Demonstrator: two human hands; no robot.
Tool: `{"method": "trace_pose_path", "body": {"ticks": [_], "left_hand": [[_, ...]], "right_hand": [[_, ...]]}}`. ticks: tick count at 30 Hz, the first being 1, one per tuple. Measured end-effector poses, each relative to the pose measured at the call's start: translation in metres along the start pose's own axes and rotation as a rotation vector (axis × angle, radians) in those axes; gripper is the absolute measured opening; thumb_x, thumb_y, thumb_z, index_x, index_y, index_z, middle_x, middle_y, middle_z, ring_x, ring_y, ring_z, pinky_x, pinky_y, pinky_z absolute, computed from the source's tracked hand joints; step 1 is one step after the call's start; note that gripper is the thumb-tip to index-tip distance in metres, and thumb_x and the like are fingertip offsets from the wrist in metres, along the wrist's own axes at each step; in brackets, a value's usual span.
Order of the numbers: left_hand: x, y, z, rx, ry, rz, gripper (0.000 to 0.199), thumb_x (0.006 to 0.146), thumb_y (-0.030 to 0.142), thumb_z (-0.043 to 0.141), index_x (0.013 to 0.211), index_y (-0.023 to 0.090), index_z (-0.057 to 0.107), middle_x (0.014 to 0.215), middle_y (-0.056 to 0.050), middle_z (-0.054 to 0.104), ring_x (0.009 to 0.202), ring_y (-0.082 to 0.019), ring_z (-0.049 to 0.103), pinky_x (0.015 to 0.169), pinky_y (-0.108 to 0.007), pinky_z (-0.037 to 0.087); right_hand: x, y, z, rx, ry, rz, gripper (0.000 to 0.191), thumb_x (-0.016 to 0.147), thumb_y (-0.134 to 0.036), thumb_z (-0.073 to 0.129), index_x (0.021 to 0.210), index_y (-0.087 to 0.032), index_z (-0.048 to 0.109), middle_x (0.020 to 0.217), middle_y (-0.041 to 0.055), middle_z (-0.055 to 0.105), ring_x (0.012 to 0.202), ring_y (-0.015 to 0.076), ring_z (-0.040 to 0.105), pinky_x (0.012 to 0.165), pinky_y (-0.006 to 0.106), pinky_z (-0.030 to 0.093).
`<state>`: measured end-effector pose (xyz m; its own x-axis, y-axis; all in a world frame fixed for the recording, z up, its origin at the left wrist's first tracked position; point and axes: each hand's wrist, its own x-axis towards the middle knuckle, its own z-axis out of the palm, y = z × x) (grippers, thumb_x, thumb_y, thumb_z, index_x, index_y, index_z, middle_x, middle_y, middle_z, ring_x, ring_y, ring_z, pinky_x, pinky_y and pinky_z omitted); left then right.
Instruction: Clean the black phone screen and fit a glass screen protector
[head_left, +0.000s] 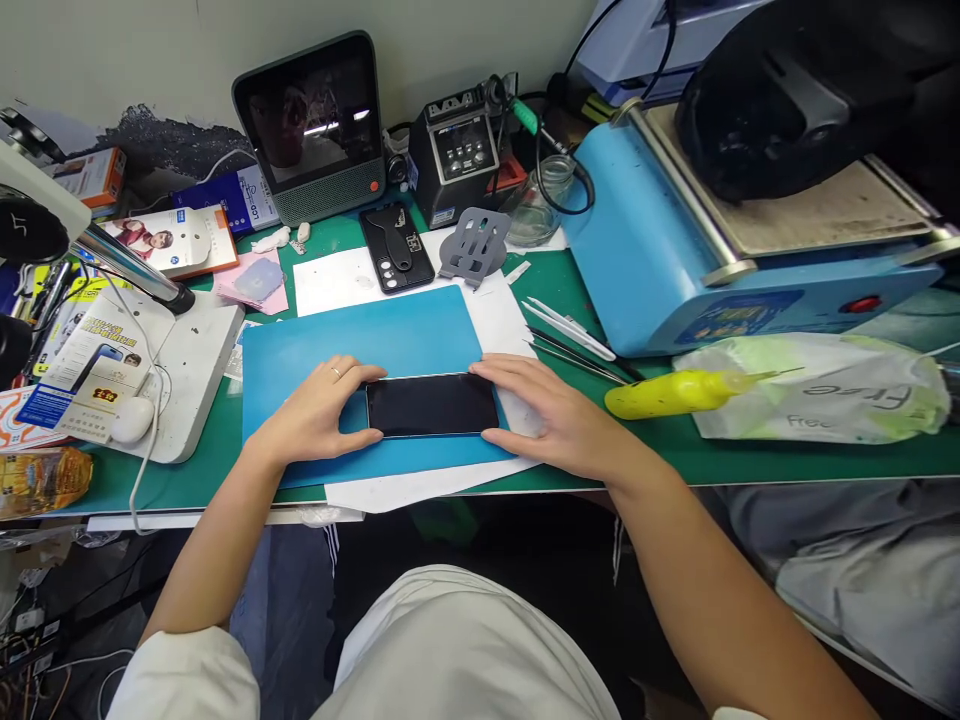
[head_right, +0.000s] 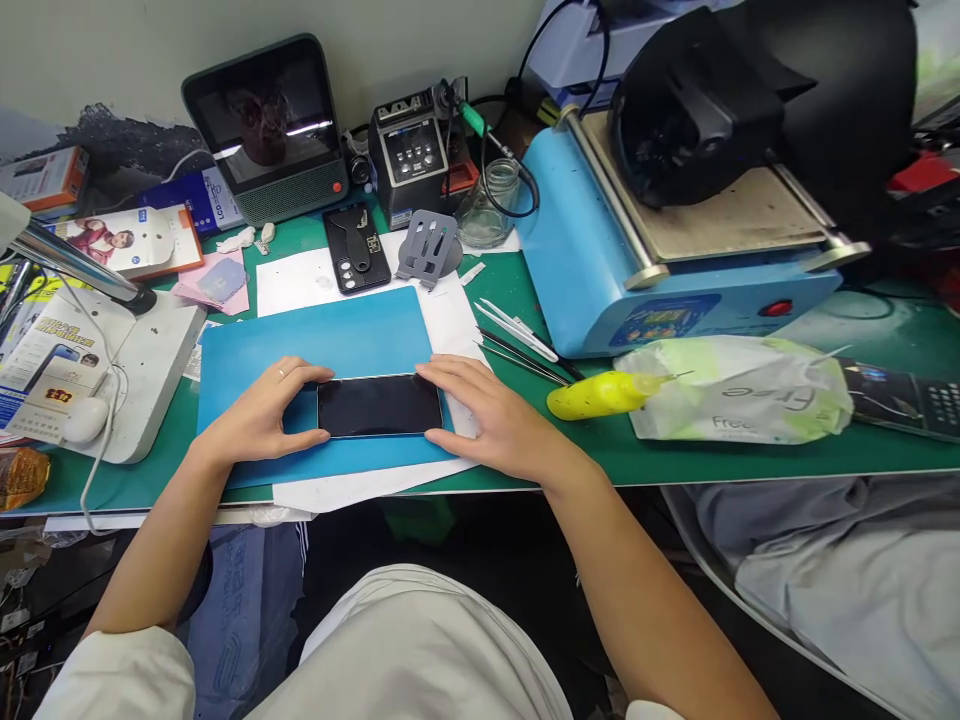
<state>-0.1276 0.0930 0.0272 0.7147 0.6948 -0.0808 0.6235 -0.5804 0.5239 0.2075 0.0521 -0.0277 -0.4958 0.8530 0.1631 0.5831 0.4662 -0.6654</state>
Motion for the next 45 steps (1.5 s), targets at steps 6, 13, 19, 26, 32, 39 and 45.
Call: {"method": "trace_pose_path", "body": {"ticks": [6, 13, 19, 26, 32, 39, 45], "left_hand": [[0.0002, 0.0003, -0.0001, -0.008, 0.001, -0.013, 0.057, 0.091, 0.042, 0.071, 0.139, 0.023, 0.048, 0.130, -0.011, 0.059, 0.119, -0.030, 0.057, 0.103, -0.046, 0.048], [0.0003, 0.0001, 0.0003, -0.014, -0.006, -0.005, 0.058, 0.091, 0.042, 0.071, 0.140, 0.023, 0.047, 0.130, -0.011, 0.059, 0.120, -0.030, 0.057, 0.103, -0.045, 0.047], [0.0005, 0.0014, 0.0007, -0.025, -0.003, -0.002, 0.058, 0.091, 0.042, 0.071, 0.140, 0.024, 0.047, 0.129, -0.011, 0.059, 0.120, -0.030, 0.057, 0.103, -0.045, 0.047], [-0.0003, 0.0005, 0.0025, -0.019, 0.006, 0.011, 0.057, 0.091, 0.042, 0.073, 0.138, 0.022, 0.047, 0.125, -0.011, 0.059, 0.116, -0.028, 0.056, 0.103, -0.044, 0.046], [-0.0015, -0.0018, 0.0053, -0.021, 0.015, 0.026, 0.059, 0.090, 0.042, 0.074, 0.138, 0.023, 0.047, 0.125, -0.011, 0.059, 0.115, -0.029, 0.057, 0.101, -0.045, 0.047], [-0.0015, -0.0032, 0.0068, -0.026, 0.021, 0.051, 0.059, 0.089, 0.040, 0.075, 0.138, 0.022, 0.047, 0.123, -0.011, 0.060, 0.115, -0.030, 0.057, 0.101, -0.045, 0.047], [-0.0019, -0.0022, 0.0055, -0.026, 0.028, 0.040, 0.061, 0.087, 0.039, 0.076, 0.139, 0.023, 0.048, 0.123, -0.011, 0.059, 0.115, -0.030, 0.057, 0.101, -0.046, 0.048]], "right_hand": [[0.0003, -0.0006, -0.0009, 0.001, -0.023, 0.033, 0.065, 0.097, -0.047, 0.062, 0.156, -0.032, 0.042, 0.155, 0.0092, 0.054, 0.144, 0.0333, 0.050, 0.119, 0.056, 0.044], [-0.0016, 0.0029, 0.0030, 0.013, -0.009, 0.051, 0.065, 0.097, -0.049, 0.062, 0.156, -0.033, 0.042, 0.155, 0.0089, 0.053, 0.144, 0.0336, 0.050, 0.118, 0.055, 0.045], [-0.0009, 0.0006, 0.0014, 0.014, -0.014, 0.057, 0.065, 0.096, -0.050, 0.063, 0.155, -0.033, 0.043, 0.154, 0.0089, 0.055, 0.143, 0.0336, 0.051, 0.118, 0.055, 0.045], [-0.0015, -0.0001, 0.0017, -0.007, -0.012, 0.041, 0.063, 0.097, -0.048, 0.063, 0.154, -0.032, 0.044, 0.153, 0.0103, 0.055, 0.142, 0.0334, 0.052, 0.117, 0.052, 0.047], [-0.0035, 0.0026, 0.0046, -0.034, -0.003, 0.004, 0.062, 0.097, -0.048, 0.063, 0.154, -0.033, 0.043, 0.151, 0.0097, 0.056, 0.140, 0.0331, 0.053, 0.115, 0.053, 0.049], [-0.0047, 0.0009, 0.0041, -0.055, -0.014, -0.006, 0.063, 0.097, -0.046, 0.062, 0.156, -0.036, 0.041, 0.152, 0.0081, 0.053, 0.140, 0.0330, 0.053, 0.114, 0.051, 0.050], [-0.0039, 0.0003, 0.0038, -0.053, -0.011, -0.040, 0.064, 0.099, -0.043, 0.062, 0.158, -0.037, 0.038, 0.152, 0.0086, 0.053, 0.141, 0.0329, 0.053, 0.115, 0.051, 0.049]]}}
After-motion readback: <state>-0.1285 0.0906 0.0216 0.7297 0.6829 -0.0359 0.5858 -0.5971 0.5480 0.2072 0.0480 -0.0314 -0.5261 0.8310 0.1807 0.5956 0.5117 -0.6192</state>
